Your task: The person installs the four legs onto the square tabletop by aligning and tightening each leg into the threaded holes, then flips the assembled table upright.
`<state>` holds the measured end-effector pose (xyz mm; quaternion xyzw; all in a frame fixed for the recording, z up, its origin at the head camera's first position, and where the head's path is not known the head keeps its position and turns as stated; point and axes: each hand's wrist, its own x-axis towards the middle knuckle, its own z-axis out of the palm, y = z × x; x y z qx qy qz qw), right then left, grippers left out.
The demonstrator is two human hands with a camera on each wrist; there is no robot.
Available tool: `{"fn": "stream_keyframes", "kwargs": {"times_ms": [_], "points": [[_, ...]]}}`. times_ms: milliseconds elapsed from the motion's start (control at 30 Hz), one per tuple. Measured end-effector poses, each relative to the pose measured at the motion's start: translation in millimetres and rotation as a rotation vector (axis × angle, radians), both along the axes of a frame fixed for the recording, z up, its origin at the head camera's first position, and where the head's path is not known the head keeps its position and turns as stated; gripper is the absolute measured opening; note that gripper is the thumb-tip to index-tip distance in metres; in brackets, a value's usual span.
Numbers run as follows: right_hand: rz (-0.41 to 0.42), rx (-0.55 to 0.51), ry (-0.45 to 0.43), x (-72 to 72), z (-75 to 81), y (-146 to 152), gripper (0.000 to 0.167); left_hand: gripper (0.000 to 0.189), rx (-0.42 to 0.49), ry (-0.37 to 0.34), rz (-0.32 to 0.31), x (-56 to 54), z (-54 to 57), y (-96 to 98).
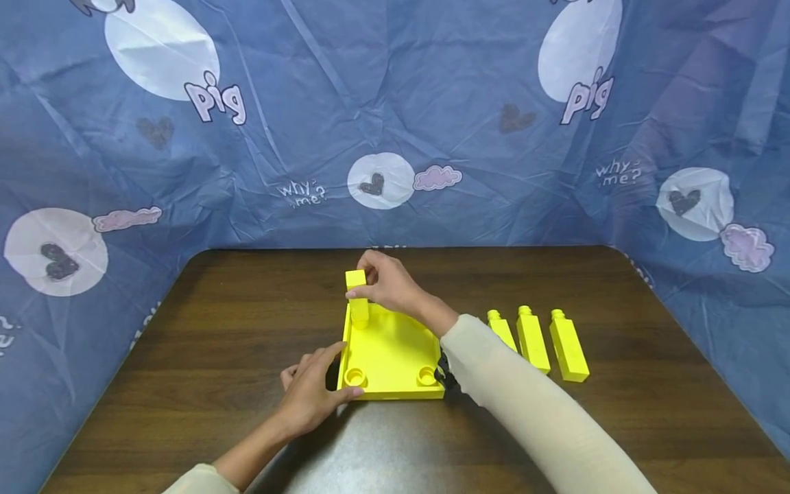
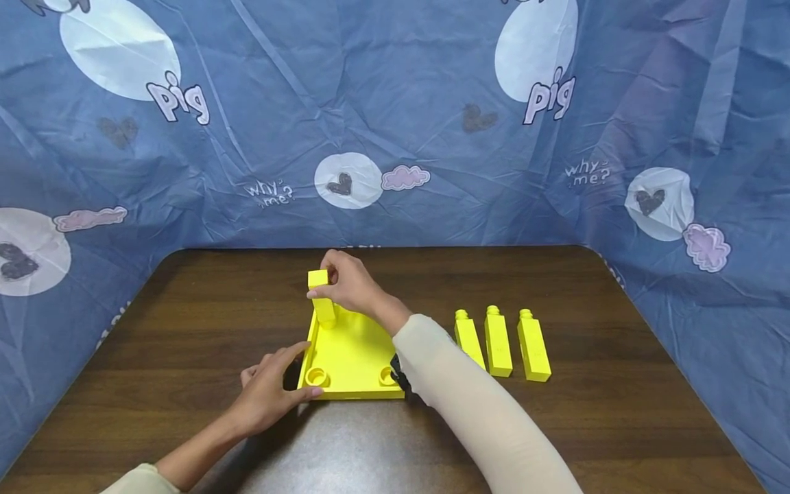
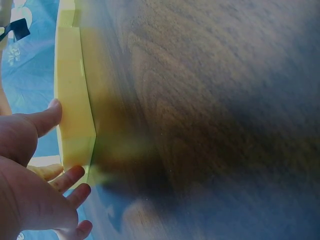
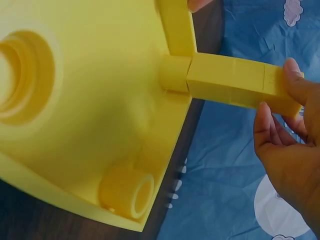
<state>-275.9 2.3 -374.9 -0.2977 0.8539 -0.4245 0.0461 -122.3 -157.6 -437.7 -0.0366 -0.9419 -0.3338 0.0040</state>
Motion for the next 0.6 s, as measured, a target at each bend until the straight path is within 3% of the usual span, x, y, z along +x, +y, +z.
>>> {"fn": "stream_keyframes", "kwargs": {"times_ms": [233,467,600], "points": [[-0.019,-0.018,0.063,1.0,-6.0,-3.3,0.038,0.076,0.004,0.002,-0.002,-0.3,0.1,0.4],[0.101,-0.006,0.037,-0.7,-5.2,2.8,0.052,0.075,0.01,0.01,-0.011,0.0,0.1,0.8],[0.145,0.007,0.006,-1.9,-2.2,6.2,0.044,0.075,0.004,0.01,-0.005,0.3,0.0,0.8]]}}
